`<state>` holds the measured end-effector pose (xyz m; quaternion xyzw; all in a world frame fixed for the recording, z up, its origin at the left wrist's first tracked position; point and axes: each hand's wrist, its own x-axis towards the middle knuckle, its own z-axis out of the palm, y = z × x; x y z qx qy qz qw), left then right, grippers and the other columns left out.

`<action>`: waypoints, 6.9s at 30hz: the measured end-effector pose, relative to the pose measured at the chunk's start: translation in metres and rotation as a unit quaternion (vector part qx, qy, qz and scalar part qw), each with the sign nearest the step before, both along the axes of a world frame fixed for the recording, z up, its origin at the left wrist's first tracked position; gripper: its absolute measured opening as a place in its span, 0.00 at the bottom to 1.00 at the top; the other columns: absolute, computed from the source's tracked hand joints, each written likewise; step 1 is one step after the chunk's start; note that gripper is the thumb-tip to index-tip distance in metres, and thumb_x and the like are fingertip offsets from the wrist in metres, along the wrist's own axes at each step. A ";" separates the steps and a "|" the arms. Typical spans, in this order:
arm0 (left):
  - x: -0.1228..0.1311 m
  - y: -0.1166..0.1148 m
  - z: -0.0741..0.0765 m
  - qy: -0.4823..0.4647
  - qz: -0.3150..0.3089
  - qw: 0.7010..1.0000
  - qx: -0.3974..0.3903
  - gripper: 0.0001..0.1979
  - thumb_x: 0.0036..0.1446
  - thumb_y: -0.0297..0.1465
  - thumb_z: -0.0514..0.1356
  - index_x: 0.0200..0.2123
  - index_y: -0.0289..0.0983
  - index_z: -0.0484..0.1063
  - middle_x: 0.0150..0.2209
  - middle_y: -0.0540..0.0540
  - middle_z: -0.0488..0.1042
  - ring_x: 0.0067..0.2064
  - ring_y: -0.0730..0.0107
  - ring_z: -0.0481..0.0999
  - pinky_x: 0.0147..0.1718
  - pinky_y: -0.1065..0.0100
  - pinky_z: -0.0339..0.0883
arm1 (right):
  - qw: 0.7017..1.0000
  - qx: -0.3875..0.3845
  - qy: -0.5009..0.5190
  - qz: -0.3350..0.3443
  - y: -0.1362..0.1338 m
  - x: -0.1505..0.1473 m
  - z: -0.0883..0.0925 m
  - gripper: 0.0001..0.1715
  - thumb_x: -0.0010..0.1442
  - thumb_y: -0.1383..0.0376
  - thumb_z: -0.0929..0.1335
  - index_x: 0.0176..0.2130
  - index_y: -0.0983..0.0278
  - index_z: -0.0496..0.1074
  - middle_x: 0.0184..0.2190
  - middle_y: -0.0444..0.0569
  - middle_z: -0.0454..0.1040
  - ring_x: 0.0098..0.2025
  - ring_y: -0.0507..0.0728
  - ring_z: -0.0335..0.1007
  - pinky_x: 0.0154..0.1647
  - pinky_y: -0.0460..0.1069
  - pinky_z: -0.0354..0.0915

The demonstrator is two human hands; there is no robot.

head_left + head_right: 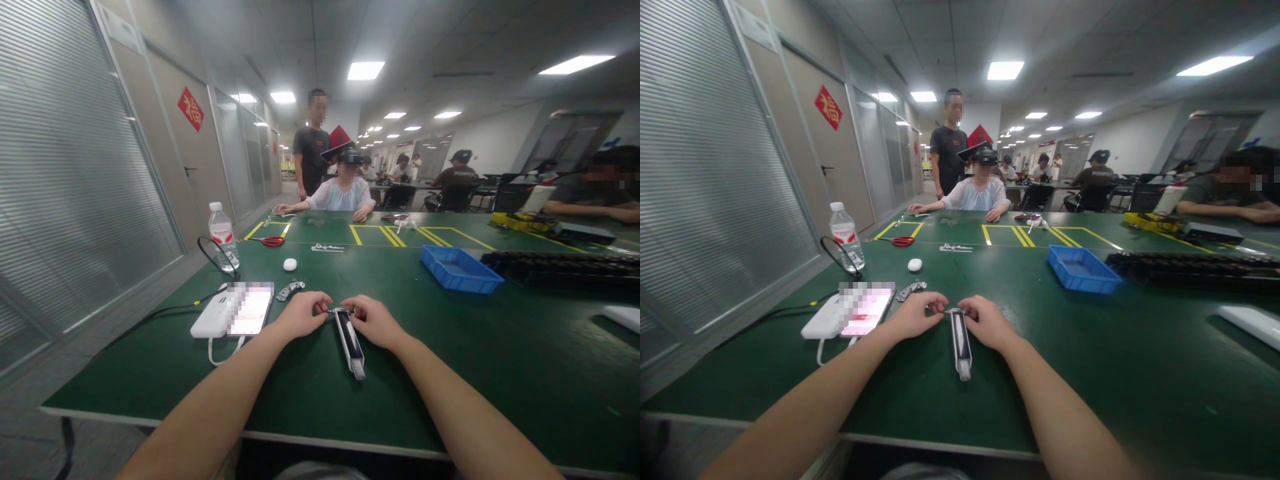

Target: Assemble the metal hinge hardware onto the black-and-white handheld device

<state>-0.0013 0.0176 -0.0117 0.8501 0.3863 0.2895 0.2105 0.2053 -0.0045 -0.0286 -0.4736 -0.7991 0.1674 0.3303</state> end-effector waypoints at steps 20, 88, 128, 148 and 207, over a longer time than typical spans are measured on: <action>-0.002 0.000 0.003 0.043 0.010 0.998 0.037 0.13 0.49 0.23 0.57 0.39 0.37 0.73 0.32 0.50 0.76 0.33 0.73 0.73 0.37 0.71 0.66 | 1.000 0.003 -0.005 -0.003 0.001 0.000 -0.001 0.17 0.52 0.73 0.65 0.42 0.63 0.73 0.30 0.45 0.69 0.29 0.50 0.62 0.32 0.46 0.61; 0.009 -0.008 0.004 0.112 0.030 0.990 0.077 0.08 0.53 0.29 0.59 0.38 0.39 0.73 0.33 0.50 0.75 0.38 0.69 0.72 0.40 0.69 0.62 | 1.000 0.003 -0.003 0.000 0.001 0.000 0.000 0.15 0.53 0.72 0.65 0.42 0.64 0.73 0.30 0.46 0.69 0.29 0.50 0.62 0.32 0.46 0.61; -0.022 0.010 0.016 0.201 0.141 0.967 0.064 0.16 0.51 0.24 0.58 0.43 0.42 0.72 0.36 0.50 0.79 0.41 0.65 0.76 0.40 0.67 0.63 | 1.000 0.005 0.005 -0.005 0.002 0.002 -0.002 0.16 0.53 0.71 0.65 0.43 0.64 0.72 0.32 0.46 0.71 0.28 0.50 0.62 0.31 0.47 0.62; -0.007 0.004 0.009 0.037 0.127 0.990 0.049 0.11 0.55 0.27 0.55 0.42 0.39 0.71 0.31 0.50 0.75 0.34 0.70 0.73 0.38 0.68 0.65 | 0.998 0.053 0.031 -0.018 0.001 0.002 0.004 0.15 0.53 0.72 0.65 0.42 0.65 0.72 0.37 0.50 0.69 0.31 0.51 0.65 0.36 0.48 0.64; 0.004 -0.012 0.015 0.159 0.109 0.981 0.031 0.11 0.53 0.36 0.58 0.37 0.40 0.77 0.37 0.45 0.74 0.42 0.62 0.71 0.44 0.63 0.61 | 0.997 0.006 -0.056 -0.049 0.006 0.015 0.005 0.08 0.54 0.64 0.68 0.34 0.63 0.77 0.30 0.47 0.70 0.28 0.51 0.63 0.32 0.47 0.61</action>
